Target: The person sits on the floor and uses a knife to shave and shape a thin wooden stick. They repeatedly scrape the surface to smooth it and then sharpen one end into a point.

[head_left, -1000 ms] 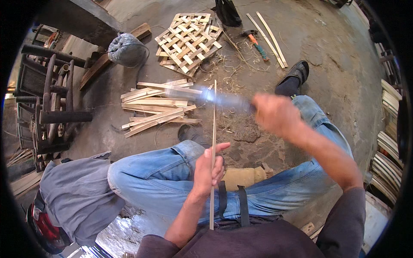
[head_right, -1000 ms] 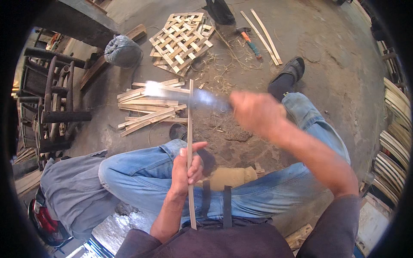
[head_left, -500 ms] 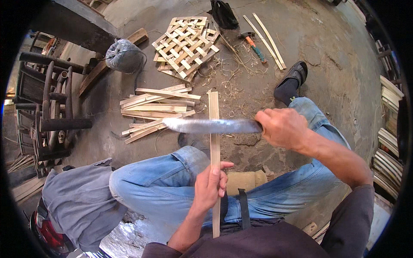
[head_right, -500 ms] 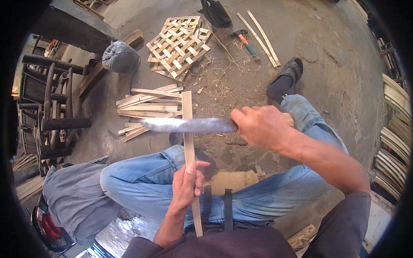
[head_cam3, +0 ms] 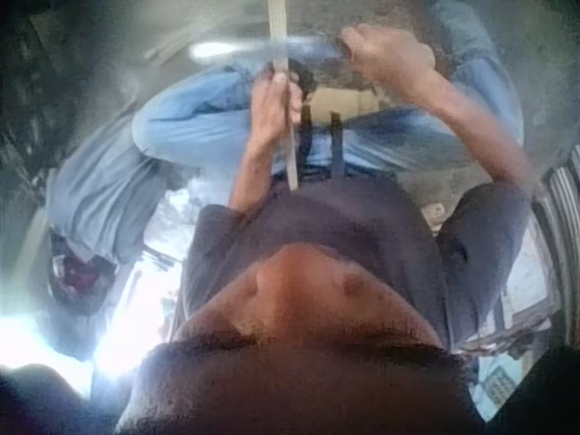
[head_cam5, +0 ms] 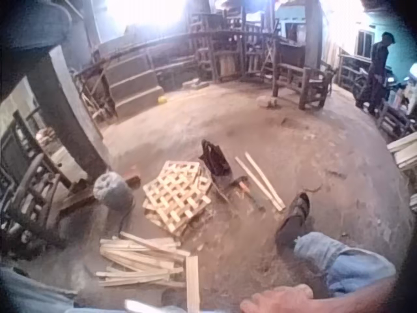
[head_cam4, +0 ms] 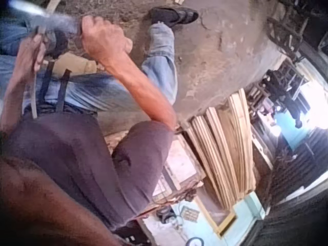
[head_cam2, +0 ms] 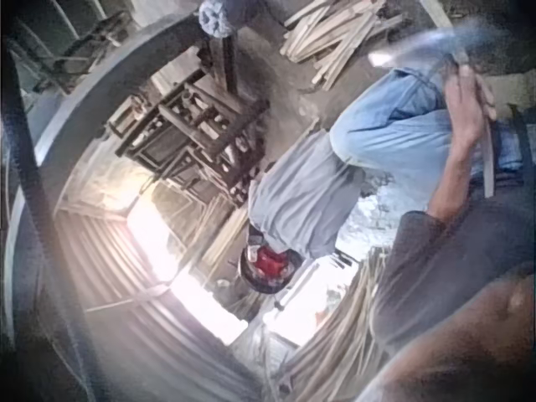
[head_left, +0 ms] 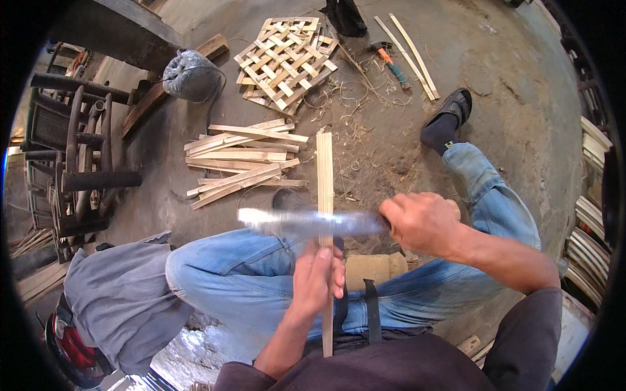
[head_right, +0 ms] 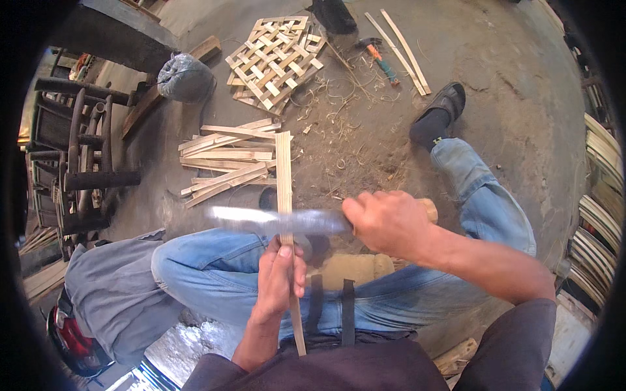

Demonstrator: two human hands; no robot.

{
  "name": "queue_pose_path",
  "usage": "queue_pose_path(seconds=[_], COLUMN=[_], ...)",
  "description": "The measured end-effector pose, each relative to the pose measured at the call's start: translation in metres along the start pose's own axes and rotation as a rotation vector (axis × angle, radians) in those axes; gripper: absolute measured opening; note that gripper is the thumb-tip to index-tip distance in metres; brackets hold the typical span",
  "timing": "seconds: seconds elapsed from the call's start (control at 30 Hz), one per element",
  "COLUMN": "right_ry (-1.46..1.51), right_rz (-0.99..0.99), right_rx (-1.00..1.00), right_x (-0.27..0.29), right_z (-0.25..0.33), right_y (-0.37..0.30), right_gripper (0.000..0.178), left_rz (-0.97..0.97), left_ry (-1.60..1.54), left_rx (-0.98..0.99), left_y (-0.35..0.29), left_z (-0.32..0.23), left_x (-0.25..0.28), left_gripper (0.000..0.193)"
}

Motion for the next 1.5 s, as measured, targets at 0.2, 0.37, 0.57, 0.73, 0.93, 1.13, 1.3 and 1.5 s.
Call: queue_pose_path(seconds=[0.2, 0.37, 0.57, 0.73, 0.93, 1.13, 1.3, 1.5], right_ry=[0.04, 0.011, 0.236, 1.205, 0.79, -0.19, -0.22, -0.1], right_rz=[0.008, -0.118, -0.158, -0.448, -0.27, -0.091, -0.115, -0.361], right_rx=[-0.121, -0.24, -0.3, -0.475, -0.314, -0.036, 0.025, -0.279], right_x=[0.014, 0.031, 0.028, -0.001, 0.036, 0.048, 0.057, 0.113], right_z=[-0.025, -0.063, -0.076, -0.06, -0.031, -0.019, -0.033, -0.094], right_y=[0.0, 0.009, 0.02, 0.055, 0.065, 0.021, 0.031, 0.018], right_gripper=[0.017, 0.016, 0.025, 0.036, 0.035, 0.018, 0.011, 0.011], left_rz=[0.05, 0.081, 0.107, 0.194, 0.167, 0.072, 0.082, 0.051], left_ry=[-0.052, -0.057, -0.05, -0.003, -0.255, -0.031, -0.095, -0.016], left_rx=[-0.016, -0.039, 0.009, -0.027, -0.06, -0.121, -0.088, -0.184], left_y=[-0.005, -0.007, -0.003, 0.003, 0.036, 0.031, 0.033, 0.018], left_z=[0.002, 0.002, 0.009, 0.005, -0.056, -0.051, -0.05, -0.063], left_x=[-0.005, -0.009, -0.016, -0.033, -0.035, -0.032, -0.033, -0.027], left_gripper=[0.031, 0.03, 0.028, 0.028, 0.034, 0.033, 0.033, 0.034])
Point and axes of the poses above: each hand's wrist, its own y-axis towards the middle knuckle, its own x-axis out of the back of the hand, z = x × y, the point moved 9 cm from there along y, towards the middle knuckle, and after that the axes turned 4 degrees about x, right-handed, at the moved point
